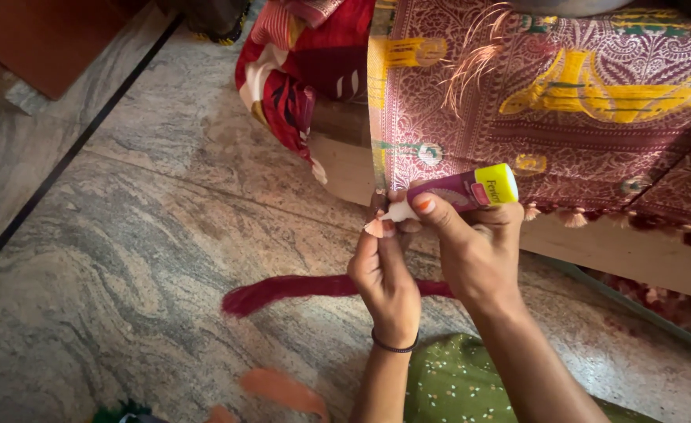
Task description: Applying glue and attaching decorative tassels to the border of a sari.
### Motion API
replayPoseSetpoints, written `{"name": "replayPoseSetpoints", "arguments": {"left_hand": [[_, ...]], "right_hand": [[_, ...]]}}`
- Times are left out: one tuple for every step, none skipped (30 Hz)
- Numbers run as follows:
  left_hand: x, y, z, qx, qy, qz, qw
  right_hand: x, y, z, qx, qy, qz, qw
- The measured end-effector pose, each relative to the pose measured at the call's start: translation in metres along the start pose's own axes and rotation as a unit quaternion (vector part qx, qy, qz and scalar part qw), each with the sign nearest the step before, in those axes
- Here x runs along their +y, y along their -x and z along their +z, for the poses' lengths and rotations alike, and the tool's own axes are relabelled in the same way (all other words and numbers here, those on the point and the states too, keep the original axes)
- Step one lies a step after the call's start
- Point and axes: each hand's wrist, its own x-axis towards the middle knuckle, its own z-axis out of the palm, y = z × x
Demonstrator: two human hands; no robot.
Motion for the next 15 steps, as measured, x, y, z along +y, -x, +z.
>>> {"name": "replayPoseSetpoints", "arguments": {"left_hand": [[-0.002,0.001,-0.001,-0.001,0.000,-0.001,1.000],[-0.005,0.002,-0.002,-0.009,0.003,0.008,1.000],[-0.008,0.003,-0.002,-0.016,0.007,0.016,1.000],[-0.007,0.002,-0.001,-0.016,0.007,0.016,1.000],[-0.005,0.002,-0.001,-0.016,-0.006,0.020,1.000],[-0.003,0.002,0.000,-0.016,-0.018,0.024,0.999],[0.000,0.001,0.002,-0.016,-0.019,0.024,0.999],[0.003,0.001,0.004,-0.011,-0.026,0.018,0.999],[0.006,0.000,0.006,-0.005,-0.033,0.012,0.999],[0.004,0.001,0.005,-0.005,-0.034,0.012,0.999],[0.002,0.002,0.004,-0.010,-0.044,0.026,0.999],[-0.001,0.002,0.004,-0.015,-0.054,0.041,0.998],[0.000,0.002,0.004,-0.015,-0.054,0.041,0.998],[0.000,0.002,0.005,-0.012,-0.051,0.037,0.998],[0.001,0.002,0.006,-0.009,-0.048,0.033,0.998]], "right_hand": [[0.002,0.000,-0.001,0.001,0.000,0.000,1.000],[0.004,0.000,-0.003,-0.003,-0.003,-0.008,1.000],[0.005,0.000,-0.004,-0.007,-0.006,-0.015,1.000],[0.004,0.000,-0.004,-0.006,-0.006,-0.015,1.000],[0.002,-0.001,-0.002,-0.005,-0.001,-0.012,1.000],[0.000,-0.001,-0.001,-0.003,0.005,-0.010,1.000],[-0.002,-0.001,0.000,-0.003,0.005,-0.010,1.000],[-0.004,-0.001,0.001,0.003,0.011,0.000,1.000],[-0.007,-0.001,0.001,0.008,0.017,0.009,1.000],[-0.007,-0.001,0.001,0.009,0.017,0.009,1.000],[-0.006,-0.001,0.000,0.009,0.010,0.011,1.000],[-0.006,-0.001,-0.001,0.009,0.004,0.014,1.000],[-0.006,-0.001,-0.002,0.009,0.004,0.014,1.000],[-0.005,-0.001,-0.003,0.004,-0.002,0.006,1.000],[-0.004,-0.002,-0.005,-0.001,-0.006,-0.002,1.000]]}}
